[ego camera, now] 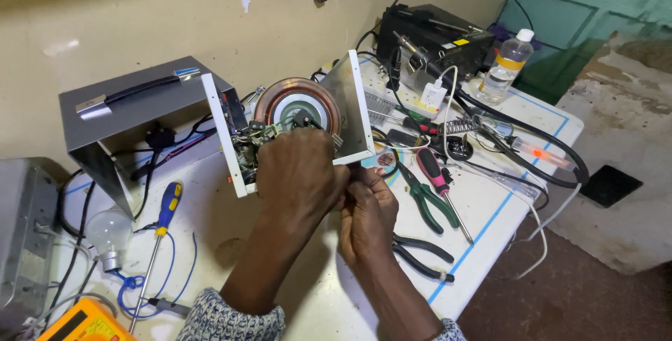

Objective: The person is adjusting the internal components of a voltage stabilizer and then fitting the metal outer casing.

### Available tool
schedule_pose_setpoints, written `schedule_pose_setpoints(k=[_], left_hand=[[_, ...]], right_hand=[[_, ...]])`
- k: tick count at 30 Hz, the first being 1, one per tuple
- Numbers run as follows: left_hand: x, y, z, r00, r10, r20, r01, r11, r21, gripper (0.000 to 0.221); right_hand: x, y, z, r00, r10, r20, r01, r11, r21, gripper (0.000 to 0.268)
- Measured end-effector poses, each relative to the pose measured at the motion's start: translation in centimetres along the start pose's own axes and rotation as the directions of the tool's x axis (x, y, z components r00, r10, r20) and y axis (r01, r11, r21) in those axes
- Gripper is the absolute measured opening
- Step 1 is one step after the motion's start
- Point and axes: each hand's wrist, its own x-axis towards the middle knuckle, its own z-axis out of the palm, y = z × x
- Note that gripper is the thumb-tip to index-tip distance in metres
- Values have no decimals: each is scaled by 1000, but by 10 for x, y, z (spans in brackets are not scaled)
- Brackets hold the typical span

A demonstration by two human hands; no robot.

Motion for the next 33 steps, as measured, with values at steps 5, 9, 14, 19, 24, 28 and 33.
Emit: schedule_pose_setpoints(k=[5, 9, 14, 19, 24, 28, 33], left_hand=[[-2, 4, -5, 999, 1, 40, 0, 1000, -21, 48], [-8, 3, 3, 1000, 0, 31, 1, 1000, -13, 58], [-33, 16, 13, 999, 40, -30, -34, 984, 173, 25], [-68, 8, 36, 999, 44, -23, -40, 988, 152, 22], [-98, -9, 48, 995, 71, 68, -80, 987, 143, 41], [-123, -24, 56, 986, 158, -43, -146, 968, 205, 36], [-133, -24, 43, 991, 129, 24, -131, 986, 101, 27]], right_hand=[[-3, -3, -2, 1000, 20, 3, -20, 1000, -13, 18], [-29, -33, 6, 999, 20, -49, -24, 996, -85, 18], [-45, -69, -6, 989, -125, -74, 115, 986, -121, 17], [-43, -106, -15, 981, -195, 18, 191, 932, -308, 14], [-38, -120, -24, 993, -6, 119, 64, 870, -488, 23], [-48, -122, -29, 984, 73, 165, 27, 846, -532, 18], [-47, -127, -41, 919, -54, 390, 382, 359, -851, 16]])
